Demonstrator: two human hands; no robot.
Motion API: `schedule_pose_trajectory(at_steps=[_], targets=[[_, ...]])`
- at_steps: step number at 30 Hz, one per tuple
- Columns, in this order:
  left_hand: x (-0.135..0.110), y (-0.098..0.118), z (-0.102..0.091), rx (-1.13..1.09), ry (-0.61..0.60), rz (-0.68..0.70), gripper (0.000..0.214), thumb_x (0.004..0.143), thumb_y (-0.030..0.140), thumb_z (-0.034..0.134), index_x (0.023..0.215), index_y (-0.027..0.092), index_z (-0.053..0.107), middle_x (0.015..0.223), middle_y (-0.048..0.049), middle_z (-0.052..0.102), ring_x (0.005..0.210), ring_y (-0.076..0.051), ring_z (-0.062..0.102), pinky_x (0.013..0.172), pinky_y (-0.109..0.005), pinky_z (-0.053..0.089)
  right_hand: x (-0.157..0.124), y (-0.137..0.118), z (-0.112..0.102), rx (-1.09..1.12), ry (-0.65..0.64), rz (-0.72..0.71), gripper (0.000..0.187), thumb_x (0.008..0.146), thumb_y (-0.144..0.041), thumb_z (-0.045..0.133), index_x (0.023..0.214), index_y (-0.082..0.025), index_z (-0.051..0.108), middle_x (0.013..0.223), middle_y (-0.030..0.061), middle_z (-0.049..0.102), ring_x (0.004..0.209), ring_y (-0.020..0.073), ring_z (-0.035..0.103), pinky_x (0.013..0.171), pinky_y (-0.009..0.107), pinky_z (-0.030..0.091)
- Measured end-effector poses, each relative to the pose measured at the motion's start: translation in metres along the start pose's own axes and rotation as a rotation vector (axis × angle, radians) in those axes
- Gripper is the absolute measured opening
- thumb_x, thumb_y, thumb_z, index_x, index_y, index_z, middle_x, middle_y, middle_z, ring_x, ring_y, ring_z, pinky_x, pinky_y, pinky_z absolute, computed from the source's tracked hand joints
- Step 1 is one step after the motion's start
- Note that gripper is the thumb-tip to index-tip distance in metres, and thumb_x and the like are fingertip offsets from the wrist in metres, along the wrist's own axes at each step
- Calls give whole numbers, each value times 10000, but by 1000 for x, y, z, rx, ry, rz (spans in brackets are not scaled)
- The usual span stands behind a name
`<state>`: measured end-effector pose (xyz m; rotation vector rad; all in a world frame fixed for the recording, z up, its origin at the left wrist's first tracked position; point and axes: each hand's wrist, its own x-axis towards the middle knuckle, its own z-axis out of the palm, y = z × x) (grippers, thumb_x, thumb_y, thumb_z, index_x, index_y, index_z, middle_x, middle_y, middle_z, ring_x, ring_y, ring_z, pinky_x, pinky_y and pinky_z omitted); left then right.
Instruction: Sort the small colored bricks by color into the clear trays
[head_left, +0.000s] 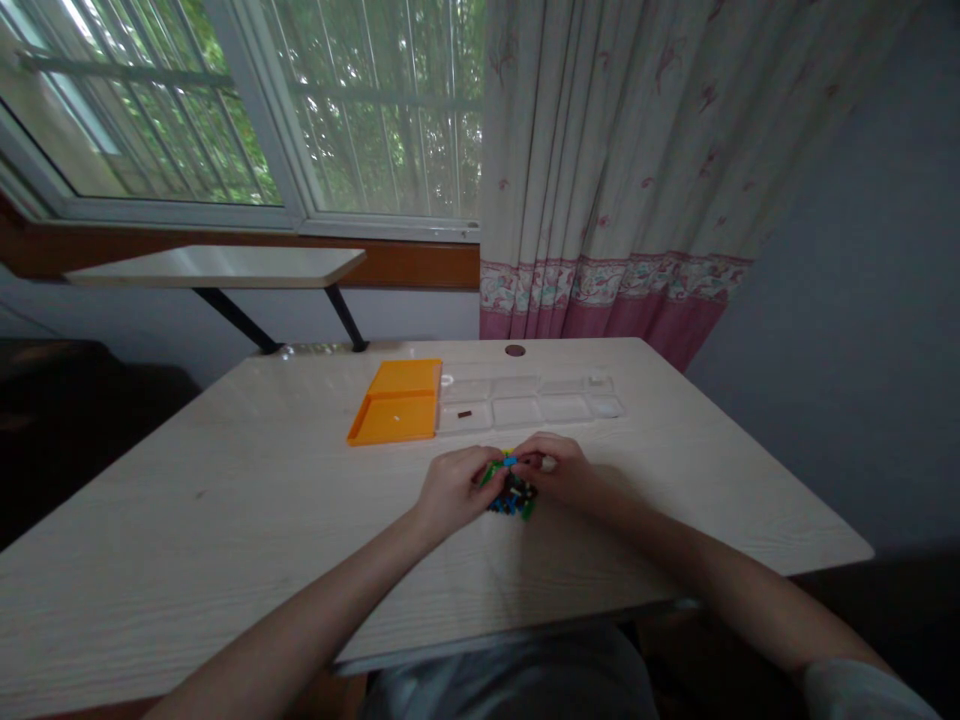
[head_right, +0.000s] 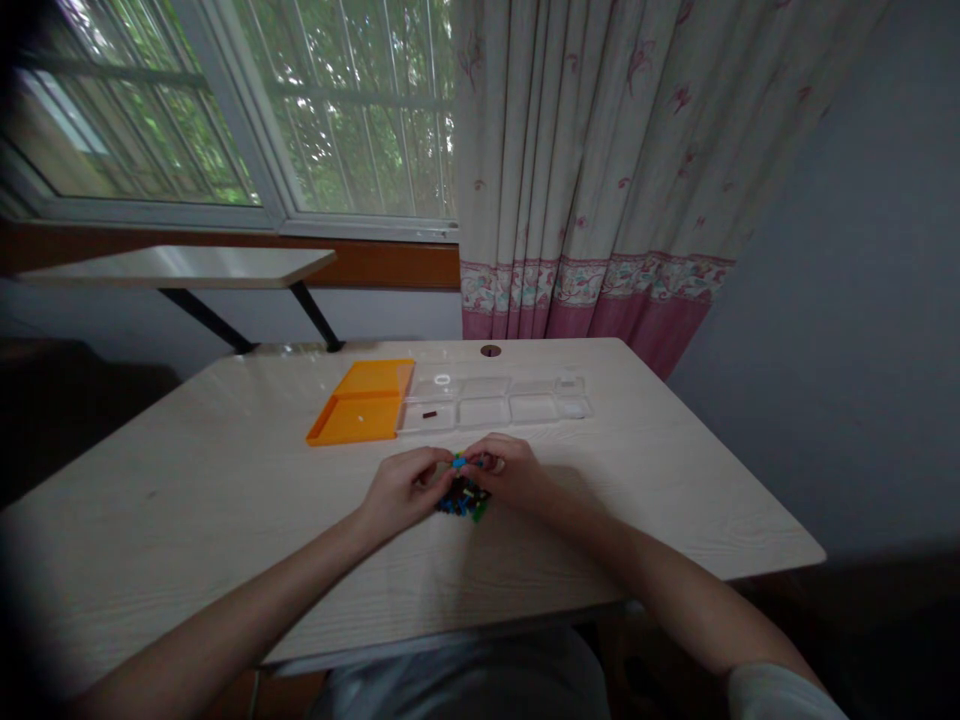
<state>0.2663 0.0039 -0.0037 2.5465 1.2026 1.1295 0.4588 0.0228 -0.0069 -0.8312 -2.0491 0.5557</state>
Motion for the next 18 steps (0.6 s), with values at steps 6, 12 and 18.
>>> schedule_pose_trajectory(at_steps=[6,12,18], targets=[[0,-1,-2,14,-50,-63,185,794,289,500,902,172,595,607,14,579,518,-84,500,502,-174,364,2,4,-5,-42,77,-30,128,756,-295,602,803,-183,641,679,22,622,592,100,539,541,202,443],[0,-13,-14,75,-120,-48,215,837,288,429,827,174,611,575,13,571,498,-79,491,485,-169,341,9,11,-33,-208,305,-119,115,758,-284,592,789,-194,656,711,34,639,557,103,518,566,237,455],[2,-23,-22,103,-128,74,187,833,273,445,803,177,603,596,11,593,504,-77,512,510,-174,354,7,19,-47,-246,372,-14,179,764,-337,575,836,-201,665,640,36,604,568,132,517,588,278,452]])
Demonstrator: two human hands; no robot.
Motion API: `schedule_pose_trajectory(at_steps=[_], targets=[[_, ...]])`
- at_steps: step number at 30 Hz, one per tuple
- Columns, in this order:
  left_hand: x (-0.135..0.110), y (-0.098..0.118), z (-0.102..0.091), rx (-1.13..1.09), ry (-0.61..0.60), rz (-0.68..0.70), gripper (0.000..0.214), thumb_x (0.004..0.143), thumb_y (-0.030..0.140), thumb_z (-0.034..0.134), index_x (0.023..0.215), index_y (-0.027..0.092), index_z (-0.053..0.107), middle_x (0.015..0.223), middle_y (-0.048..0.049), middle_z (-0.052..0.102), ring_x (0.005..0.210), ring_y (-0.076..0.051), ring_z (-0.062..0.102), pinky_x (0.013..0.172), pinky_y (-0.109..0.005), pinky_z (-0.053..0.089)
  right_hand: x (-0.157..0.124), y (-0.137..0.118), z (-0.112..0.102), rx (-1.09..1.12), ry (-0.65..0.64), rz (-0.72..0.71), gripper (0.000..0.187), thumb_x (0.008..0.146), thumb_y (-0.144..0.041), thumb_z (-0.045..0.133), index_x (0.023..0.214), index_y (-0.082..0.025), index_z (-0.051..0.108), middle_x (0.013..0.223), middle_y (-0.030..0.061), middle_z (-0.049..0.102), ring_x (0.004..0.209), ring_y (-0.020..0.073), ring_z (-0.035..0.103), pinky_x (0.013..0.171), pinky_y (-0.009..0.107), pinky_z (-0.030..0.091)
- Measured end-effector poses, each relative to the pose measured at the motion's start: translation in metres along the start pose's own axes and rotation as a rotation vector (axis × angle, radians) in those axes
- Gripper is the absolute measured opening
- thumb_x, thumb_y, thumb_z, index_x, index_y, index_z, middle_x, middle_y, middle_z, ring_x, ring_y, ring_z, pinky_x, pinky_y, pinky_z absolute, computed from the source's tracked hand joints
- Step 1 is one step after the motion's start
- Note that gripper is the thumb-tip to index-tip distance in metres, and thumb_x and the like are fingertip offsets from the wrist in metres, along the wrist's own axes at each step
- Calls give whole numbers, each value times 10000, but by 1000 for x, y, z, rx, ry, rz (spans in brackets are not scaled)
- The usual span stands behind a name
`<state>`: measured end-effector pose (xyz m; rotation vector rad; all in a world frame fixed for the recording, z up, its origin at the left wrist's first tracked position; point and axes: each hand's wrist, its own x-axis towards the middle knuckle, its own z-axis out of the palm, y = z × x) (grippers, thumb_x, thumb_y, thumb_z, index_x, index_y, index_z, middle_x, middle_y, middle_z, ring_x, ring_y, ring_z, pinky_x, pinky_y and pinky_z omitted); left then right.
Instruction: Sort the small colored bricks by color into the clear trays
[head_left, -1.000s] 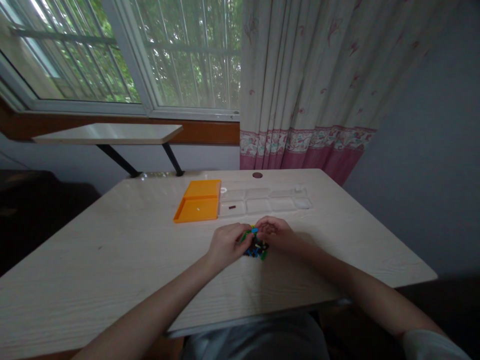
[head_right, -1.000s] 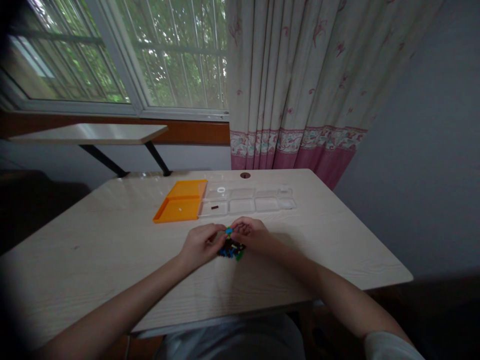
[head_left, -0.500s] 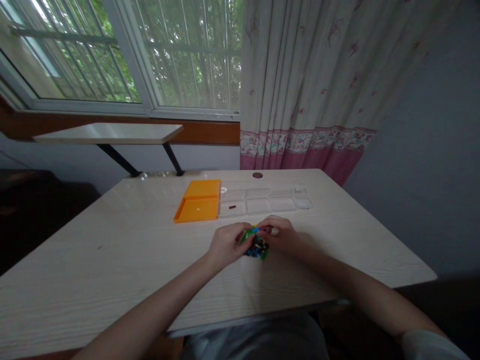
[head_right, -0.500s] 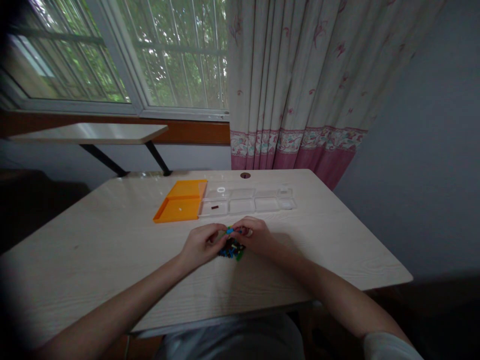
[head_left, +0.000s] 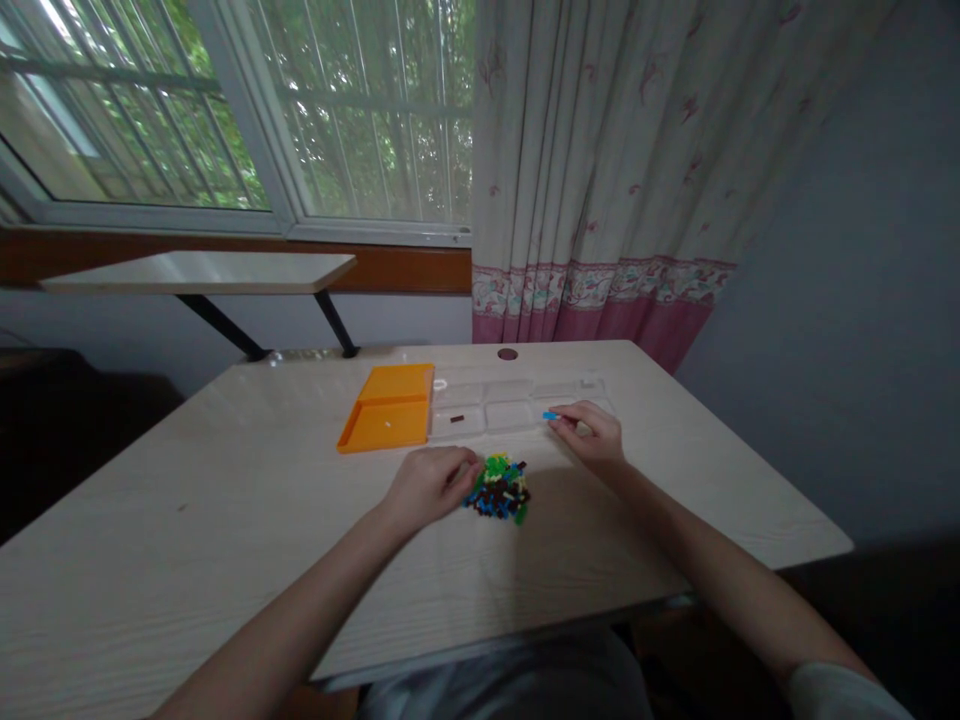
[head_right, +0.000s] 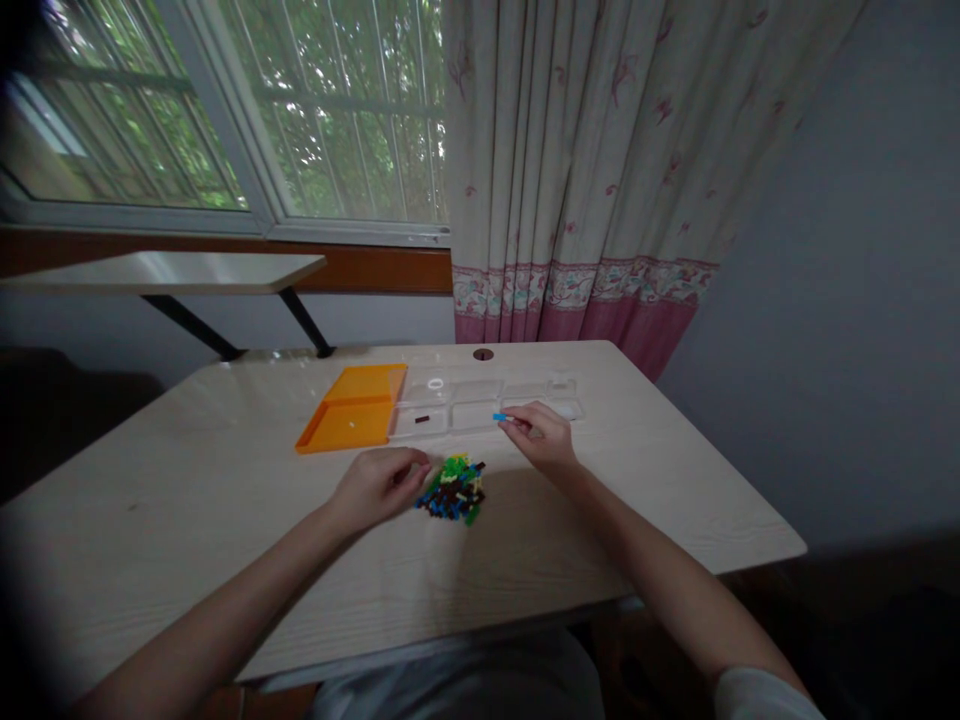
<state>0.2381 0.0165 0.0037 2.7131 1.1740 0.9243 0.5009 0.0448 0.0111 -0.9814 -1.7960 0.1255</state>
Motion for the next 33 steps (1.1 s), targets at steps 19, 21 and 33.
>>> schedule_pose_trajectory(at_steps=[19,21,33], targets=[[1,-1,0,48,-95,74,177,835,236,425,800,177,588,622,2,615,539,-86,546,531,-175,366,10,13,3,-192,-333,4,223,810,-334,515,898,-187,658,749,42,620,646,123,529,630,236,408],[1,-1,1,51,-101,66,174,833,240,429,803,179,590,618,4,612,539,-89,545,530,-177,366,19,18,4,-287,-433,3,217,819,-315,498,907,-191,654,780,38,618,688,126,542,654,230,399],[0,-1,1,41,-102,43,192,836,243,425,754,174,585,598,9,593,510,-79,519,510,-174,349,60,30,51,-513,-729,-6,178,775,-292,551,889,-236,676,860,46,648,789,177,581,639,237,387]])
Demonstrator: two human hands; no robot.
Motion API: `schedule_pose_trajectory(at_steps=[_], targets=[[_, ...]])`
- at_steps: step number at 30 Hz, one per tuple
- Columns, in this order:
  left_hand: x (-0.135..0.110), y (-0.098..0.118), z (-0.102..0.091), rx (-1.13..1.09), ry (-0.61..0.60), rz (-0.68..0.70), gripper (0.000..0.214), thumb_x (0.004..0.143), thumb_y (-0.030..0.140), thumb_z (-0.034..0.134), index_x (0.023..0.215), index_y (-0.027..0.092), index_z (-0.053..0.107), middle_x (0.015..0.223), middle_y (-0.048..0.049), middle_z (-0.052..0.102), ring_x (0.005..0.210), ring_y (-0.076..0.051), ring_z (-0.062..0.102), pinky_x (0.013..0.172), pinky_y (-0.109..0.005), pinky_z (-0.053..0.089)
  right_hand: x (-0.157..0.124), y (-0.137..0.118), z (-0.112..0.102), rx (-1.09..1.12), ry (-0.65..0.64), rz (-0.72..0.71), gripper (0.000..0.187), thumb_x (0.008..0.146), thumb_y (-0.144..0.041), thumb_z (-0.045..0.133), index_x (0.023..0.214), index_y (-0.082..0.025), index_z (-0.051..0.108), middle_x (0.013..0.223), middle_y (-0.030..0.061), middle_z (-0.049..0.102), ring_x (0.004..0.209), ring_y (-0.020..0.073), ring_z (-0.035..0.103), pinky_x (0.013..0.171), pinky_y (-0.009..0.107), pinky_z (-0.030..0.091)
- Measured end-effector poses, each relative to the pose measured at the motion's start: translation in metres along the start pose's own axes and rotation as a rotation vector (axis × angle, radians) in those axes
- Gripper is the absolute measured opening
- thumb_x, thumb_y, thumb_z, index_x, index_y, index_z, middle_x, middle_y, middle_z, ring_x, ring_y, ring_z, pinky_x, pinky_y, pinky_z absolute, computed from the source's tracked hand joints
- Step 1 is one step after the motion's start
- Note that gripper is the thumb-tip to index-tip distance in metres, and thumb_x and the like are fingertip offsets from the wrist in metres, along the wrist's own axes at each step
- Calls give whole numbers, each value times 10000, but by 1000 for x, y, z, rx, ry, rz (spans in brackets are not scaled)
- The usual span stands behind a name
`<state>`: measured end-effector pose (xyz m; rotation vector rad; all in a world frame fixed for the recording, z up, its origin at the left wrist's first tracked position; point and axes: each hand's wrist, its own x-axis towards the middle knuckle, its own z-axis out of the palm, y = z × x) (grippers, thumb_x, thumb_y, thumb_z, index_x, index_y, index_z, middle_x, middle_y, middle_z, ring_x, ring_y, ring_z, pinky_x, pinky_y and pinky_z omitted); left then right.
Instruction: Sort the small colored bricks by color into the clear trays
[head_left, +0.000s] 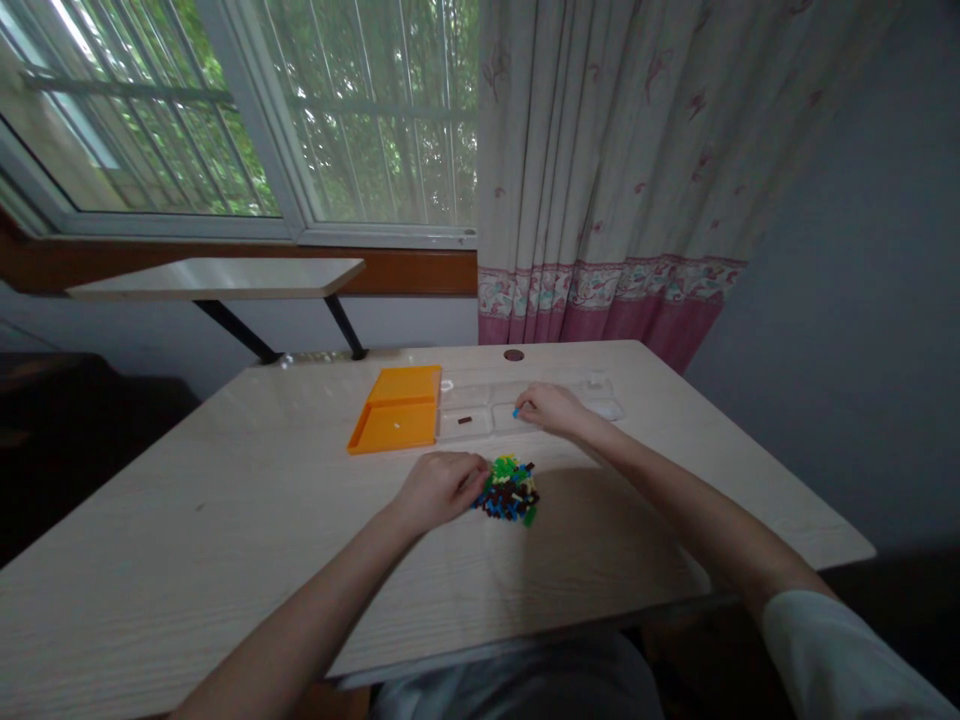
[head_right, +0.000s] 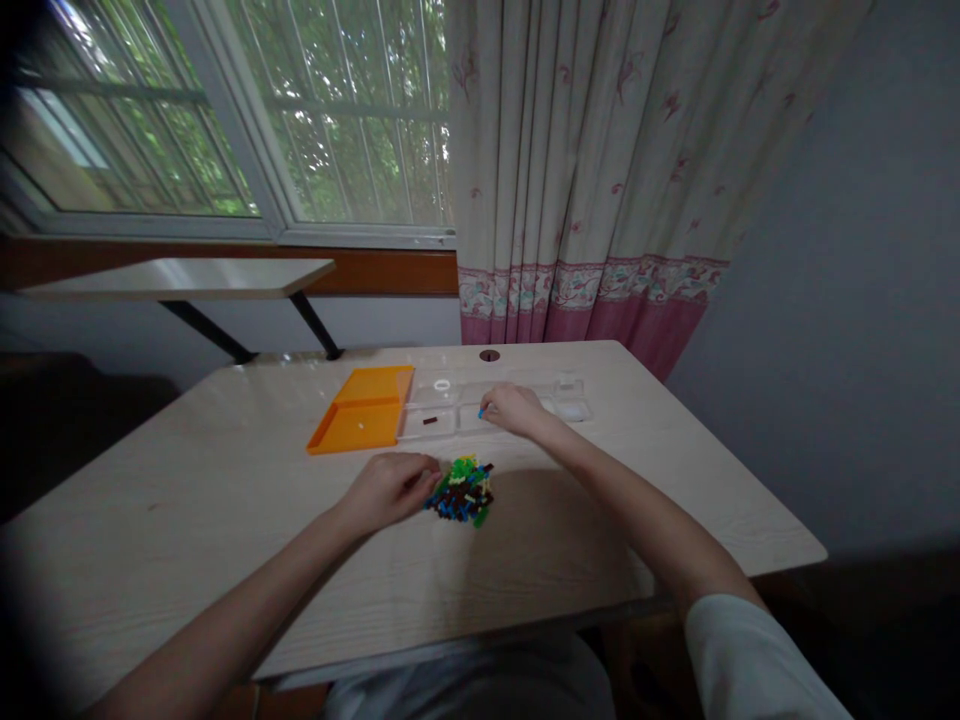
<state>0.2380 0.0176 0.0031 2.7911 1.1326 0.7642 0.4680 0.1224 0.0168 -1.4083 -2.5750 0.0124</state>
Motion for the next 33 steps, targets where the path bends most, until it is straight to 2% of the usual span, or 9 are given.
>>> schedule_pose_trajectory(at_steps=[3,6,9,11,14,18,23,29,33], targets=[[0,1,-1,-1,-1,3,199,836,246,424,746,175,587,594,10,592,510,-78,521,503,-171,346,1,2,-2,-34,-17,20,178,769,-254,551,895,-228,675,907,62,645,803,188,585,639,243,393],[1,1,-1,-10,9,7,202,836,247,420,756,179,592,587,11,590,507,-79,524,499,-169,349,-6,4,-10,-40,40,36,193,784,-208,520,909,-202,666,941,77,628,814,181,580,664,244,398],[1,1,-1,-11,5,14,197,838,239,415,777,184,595,596,10,595,525,-84,537,516,-174,363,-21,2,-20,63,75,-47,188,798,-217,505,906,-187,657,863,63,623,781,160,568,691,243,398],[1,1,0,-7,1,18,196,839,241,417,776,184,594,600,8,599,526,-85,539,516,-176,364,-36,-4,-25,192,27,-155,169,788,-227,525,880,-179,659,782,41,617,724,138,558,674,229,398],[1,1,1,-4,2,18,193,840,247,421,775,184,591,616,5,609,537,-87,547,518,-178,363,-60,-15,-26,390,-135,-316,143,753,-239,575,843,-175,664,724,13,605,639,105,537,604,196,398],[1,2,0,-1,-15,7,191,840,256,425,774,182,588,623,6,616,539,-89,552,517,-179,363,-82,-26,-16,535,-278,-419,146,742,-253,594,843,-175,666,701,-5,581,588,83,515,556,174,401],[1,2,-1,15,-11,16,187,838,247,423,788,181,591,634,2,624,546,-91,559,525,-178,372,-88,-35,-6,597,-319,-470,124,738,-233,603,835,-187,667,734,-8,589,635,89,534,610,189,424],[1,0,0,25,-10,24,182,840,249,425,803,182,590,639,-1,625,555,-97,562,531,-184,371,-89,-37,-5,582,-291,-465,155,716,-230,633,860,-174,642,852,15,602,729,109,547,665,207,424],[1,0,0,18,-22,23,182,839,240,421,800,180,589,645,-2,624,561,-93,561,537,-178,372,-89,-34,-5,571,-329,-457,135,721,-241,631,838,-175,644,858,16,601,742,111,543,679,213,418]])
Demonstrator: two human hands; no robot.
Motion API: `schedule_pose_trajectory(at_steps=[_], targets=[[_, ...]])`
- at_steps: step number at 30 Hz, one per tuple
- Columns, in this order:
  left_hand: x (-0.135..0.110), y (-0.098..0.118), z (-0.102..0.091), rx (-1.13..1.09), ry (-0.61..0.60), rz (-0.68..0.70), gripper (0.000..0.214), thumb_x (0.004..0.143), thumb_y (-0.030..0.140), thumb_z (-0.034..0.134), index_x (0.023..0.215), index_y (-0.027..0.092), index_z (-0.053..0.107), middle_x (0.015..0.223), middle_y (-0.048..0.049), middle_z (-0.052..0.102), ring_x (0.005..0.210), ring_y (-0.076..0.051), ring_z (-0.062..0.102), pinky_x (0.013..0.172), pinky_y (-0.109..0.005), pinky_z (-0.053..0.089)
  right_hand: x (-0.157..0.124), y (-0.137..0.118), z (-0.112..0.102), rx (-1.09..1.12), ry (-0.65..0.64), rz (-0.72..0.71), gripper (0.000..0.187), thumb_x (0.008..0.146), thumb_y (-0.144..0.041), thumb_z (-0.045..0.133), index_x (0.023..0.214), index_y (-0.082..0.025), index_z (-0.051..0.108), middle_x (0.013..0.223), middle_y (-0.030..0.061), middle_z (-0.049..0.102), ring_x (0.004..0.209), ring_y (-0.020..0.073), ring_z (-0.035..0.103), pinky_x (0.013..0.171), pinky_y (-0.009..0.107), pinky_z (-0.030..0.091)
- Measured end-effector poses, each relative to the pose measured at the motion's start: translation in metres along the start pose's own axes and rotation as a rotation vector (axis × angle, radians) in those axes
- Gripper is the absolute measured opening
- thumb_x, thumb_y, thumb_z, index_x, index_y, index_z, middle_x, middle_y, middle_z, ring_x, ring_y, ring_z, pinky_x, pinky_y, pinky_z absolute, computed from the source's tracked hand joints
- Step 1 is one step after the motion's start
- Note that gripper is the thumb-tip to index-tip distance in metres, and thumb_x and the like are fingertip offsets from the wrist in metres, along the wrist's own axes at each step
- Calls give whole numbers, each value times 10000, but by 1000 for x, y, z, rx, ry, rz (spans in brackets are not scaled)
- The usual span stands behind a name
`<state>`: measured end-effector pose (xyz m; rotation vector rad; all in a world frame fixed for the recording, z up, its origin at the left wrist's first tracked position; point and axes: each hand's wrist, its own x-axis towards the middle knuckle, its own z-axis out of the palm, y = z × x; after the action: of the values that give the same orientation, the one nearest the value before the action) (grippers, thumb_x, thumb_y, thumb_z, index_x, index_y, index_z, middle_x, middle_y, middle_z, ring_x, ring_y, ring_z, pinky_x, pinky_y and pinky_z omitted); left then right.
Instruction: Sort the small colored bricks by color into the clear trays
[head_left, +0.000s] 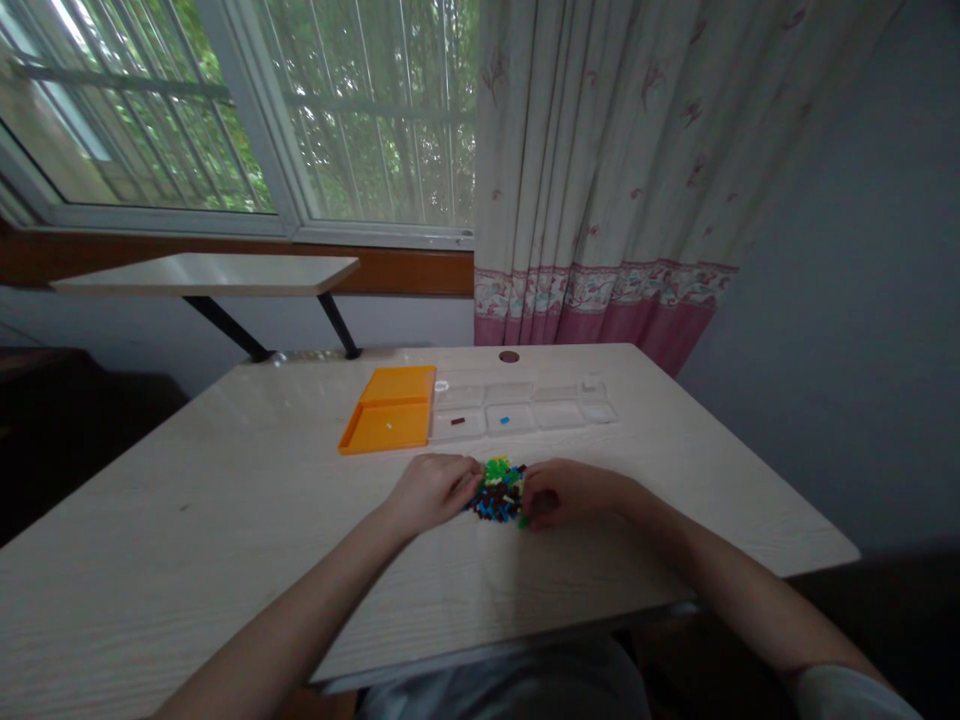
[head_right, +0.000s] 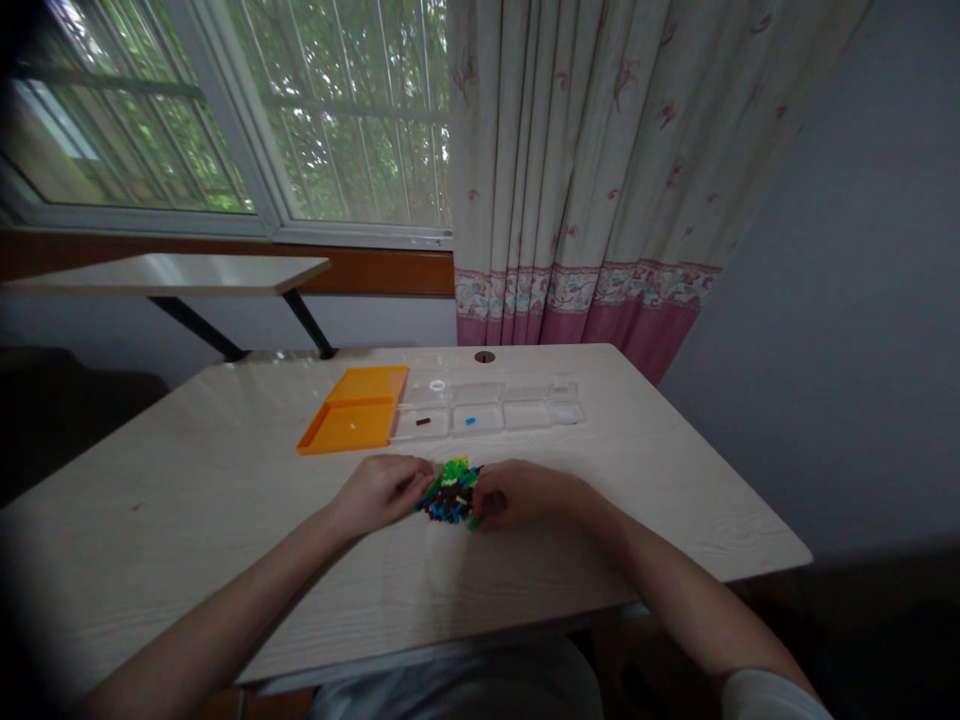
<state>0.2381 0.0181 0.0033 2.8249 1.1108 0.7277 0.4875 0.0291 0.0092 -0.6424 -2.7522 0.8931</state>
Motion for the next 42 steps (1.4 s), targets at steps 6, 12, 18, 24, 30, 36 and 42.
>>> schedule_pose_trajectory(at_steps=[6,12,18,24,30,36,42], targets=[[0,1,0,2,-28,-8,196,844,259,416,813,176,590,649,-4,629,579,-100,568,544,-184,370,-1,3,-1,-6,-15,50,209,693,-256,658,883,-170,638,765,-3,579,654,99,519,608,201,408],[-1,7,1,-79,-56,-26,196,840,267,423,814,175,595,602,9,594,539,-88,533,523,-179,355,-2,0,-3,-9,17,-26,119,716,-218,628,821,-171,655,832,19,592,725,108,543,663,209,425],[1,22,4,-167,-87,40,198,807,343,492,862,191,607,668,7,633,566,-91,556,535,-180,379,0,-4,2,-79,308,-45,142,743,-275,611,830,-165,635,775,23,604,674,102,538,631,207,419],[0,21,10,-126,-62,35,213,834,335,454,893,201,609,742,-3,668,631,-106,599,575,-191,416,7,-6,15,-128,455,-5,129,753,-288,605,823,-184,636,775,19,613,648,96,534,606,197,415],[0,20,13,-102,8,22,207,827,322,462,892,194,611,698,-4,660,602,-106,598,554,-191,421,9,-6,21,-170,508,34,132,741,-299,618,811,-187,630,744,-2,605,557,69,494,539,179,379],[0,18,13,-143,36,1,208,843,288,439,885,193,618,687,-6,652,592,-93,581,557,-180,411,8,-7,19,-193,552,82,197,745,-352,615,864,-197,629,753,2,616,570,79,502,554,190,385],[-1,17,12,-175,53,-61,198,838,293,455,879,185,616,611,12,609,518,-75,524,509,-168,369,10,-5,22,-164,591,79,165,773,-323,586,853,-188,639,750,14,616,592,85,511,549,189,389]])
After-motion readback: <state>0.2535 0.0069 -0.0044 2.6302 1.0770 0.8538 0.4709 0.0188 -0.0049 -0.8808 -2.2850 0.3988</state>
